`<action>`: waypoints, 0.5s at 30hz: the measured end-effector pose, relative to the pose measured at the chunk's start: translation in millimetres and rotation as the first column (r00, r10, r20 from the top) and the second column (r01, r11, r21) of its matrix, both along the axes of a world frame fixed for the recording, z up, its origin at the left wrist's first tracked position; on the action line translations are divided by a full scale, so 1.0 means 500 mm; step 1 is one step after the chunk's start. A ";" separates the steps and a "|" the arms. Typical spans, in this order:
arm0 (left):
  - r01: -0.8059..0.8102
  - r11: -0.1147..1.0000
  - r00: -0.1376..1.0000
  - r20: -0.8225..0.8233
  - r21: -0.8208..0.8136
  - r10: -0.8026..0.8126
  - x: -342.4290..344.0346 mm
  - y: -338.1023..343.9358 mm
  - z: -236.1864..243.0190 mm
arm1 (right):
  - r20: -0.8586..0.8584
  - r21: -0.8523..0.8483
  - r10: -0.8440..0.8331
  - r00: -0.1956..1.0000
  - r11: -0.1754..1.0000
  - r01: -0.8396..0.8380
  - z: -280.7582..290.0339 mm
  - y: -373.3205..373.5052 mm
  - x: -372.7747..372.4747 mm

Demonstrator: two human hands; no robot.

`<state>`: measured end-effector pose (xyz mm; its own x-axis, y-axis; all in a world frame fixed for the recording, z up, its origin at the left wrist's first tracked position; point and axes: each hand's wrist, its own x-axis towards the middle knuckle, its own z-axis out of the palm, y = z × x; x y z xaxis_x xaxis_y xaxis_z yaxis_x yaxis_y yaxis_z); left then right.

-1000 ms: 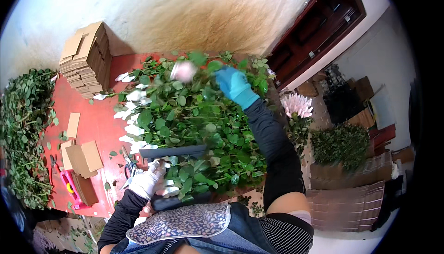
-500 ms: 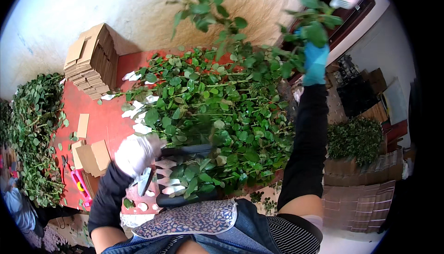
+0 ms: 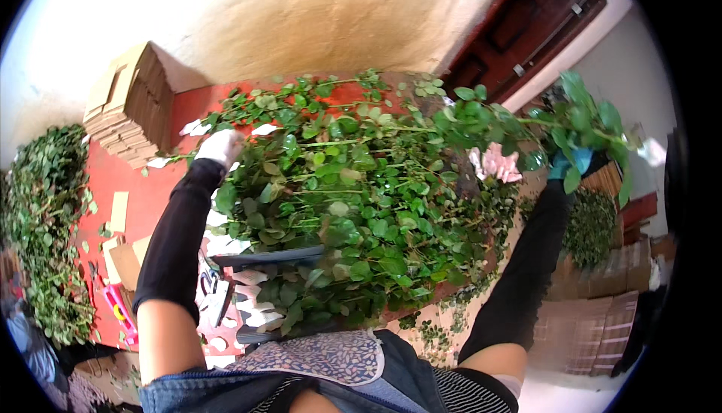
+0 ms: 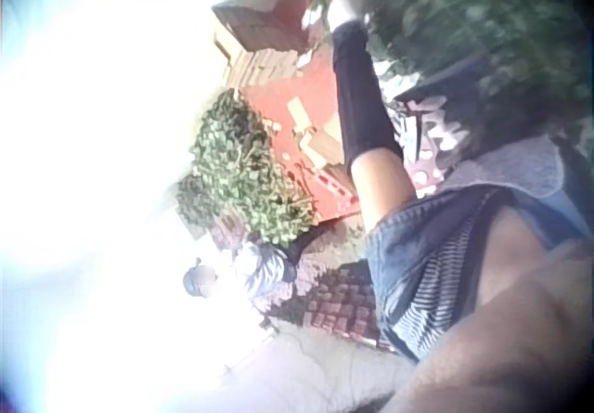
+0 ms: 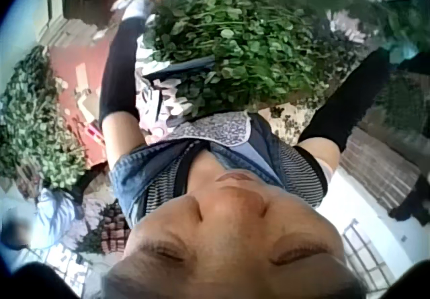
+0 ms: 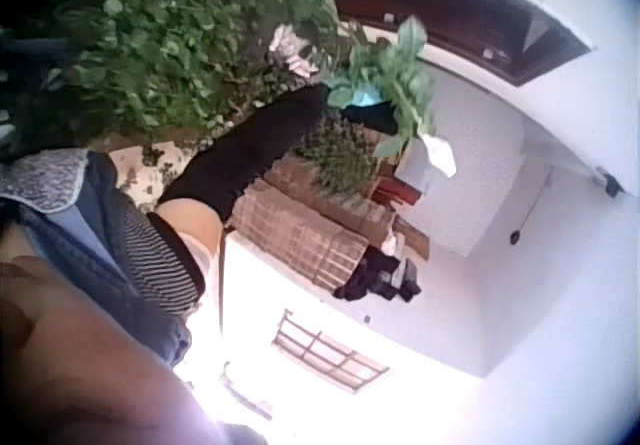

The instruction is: The person picks up several roses and other flowers from a large pile, trims the stems using shears, and places them into a small box.

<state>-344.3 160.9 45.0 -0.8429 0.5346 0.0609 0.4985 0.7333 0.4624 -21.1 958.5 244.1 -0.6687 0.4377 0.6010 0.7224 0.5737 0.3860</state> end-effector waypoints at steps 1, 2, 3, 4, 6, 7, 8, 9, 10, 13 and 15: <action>-0.012 1.000 0.997 -0.072 -0.010 0.011 -0.030 0.001 -0.026 | -0.050 -0.048 -0.026 0.998 0.999 0.024 -0.016 -0.002 0.006; -0.040 0.997 0.999 -0.035 -0.066 0.038 -0.059 0.002 -0.046 | -0.088 -0.084 -0.039 0.995 0.996 0.031 -0.023 -0.001 0.012; -0.064 0.991 0.998 0.005 -0.117 0.065 -0.083 0.006 -0.061 | -0.110 -0.106 -0.059 0.992 0.993 0.047 -0.025 -0.002 0.017; -0.046 0.987 0.998 0.035 -0.156 0.052 -0.098 0.022 -0.070 | -0.115 -0.116 -0.079 0.990 0.991 0.065 -0.021 -0.003 0.026; -0.039 0.975 0.997 0.057 -0.220 0.053 -0.129 0.048 -0.094 | -0.129 -0.136 -0.112 0.985 0.986 0.094 -0.015 -0.002 0.033; -0.048 0.968 0.997 0.052 -0.246 0.062 -0.142 0.060 -0.112 | -0.134 -0.140 -0.119 0.984 0.985 0.100 -0.017 -0.003 0.035; -0.062 0.964 0.994 0.070 -0.260 0.083 -0.145 0.084 -0.118 | -0.140 -0.142 -0.130 0.982 0.984 0.110 -0.015 -0.003 0.039; -0.050 0.952 0.995 0.062 -0.301 0.072 -0.148 0.113 -0.121 | -0.143 -0.146 -0.141 0.980 0.982 0.120 -0.013 -0.001 0.047; 0.018 0.946 1.000 0.028 -0.323 -0.009 -0.158 0.134 -0.130 | -0.143 -0.150 -0.154 0.978 0.980 0.132 -0.011 0.003 0.054; 0.079 0.937 0.994 -0.043 -0.340 -0.100 -0.200 0.173 -0.191 | -0.158 -0.160 -0.157 0.975 0.978 0.132 -0.007 0.006 0.035; 0.088 0.865 0.994 -0.009 -0.493 -0.106 -0.198 0.223 -0.182 | -0.161 -0.154 -0.175 0.971 0.977 0.150 -0.002 0.009 0.049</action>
<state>-443.5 272.4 -46.1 -0.7874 0.5820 -0.2032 0.5880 0.8081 0.0359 3.6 963.1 243.2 -0.4730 0.6197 0.6262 0.8590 0.4825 0.1714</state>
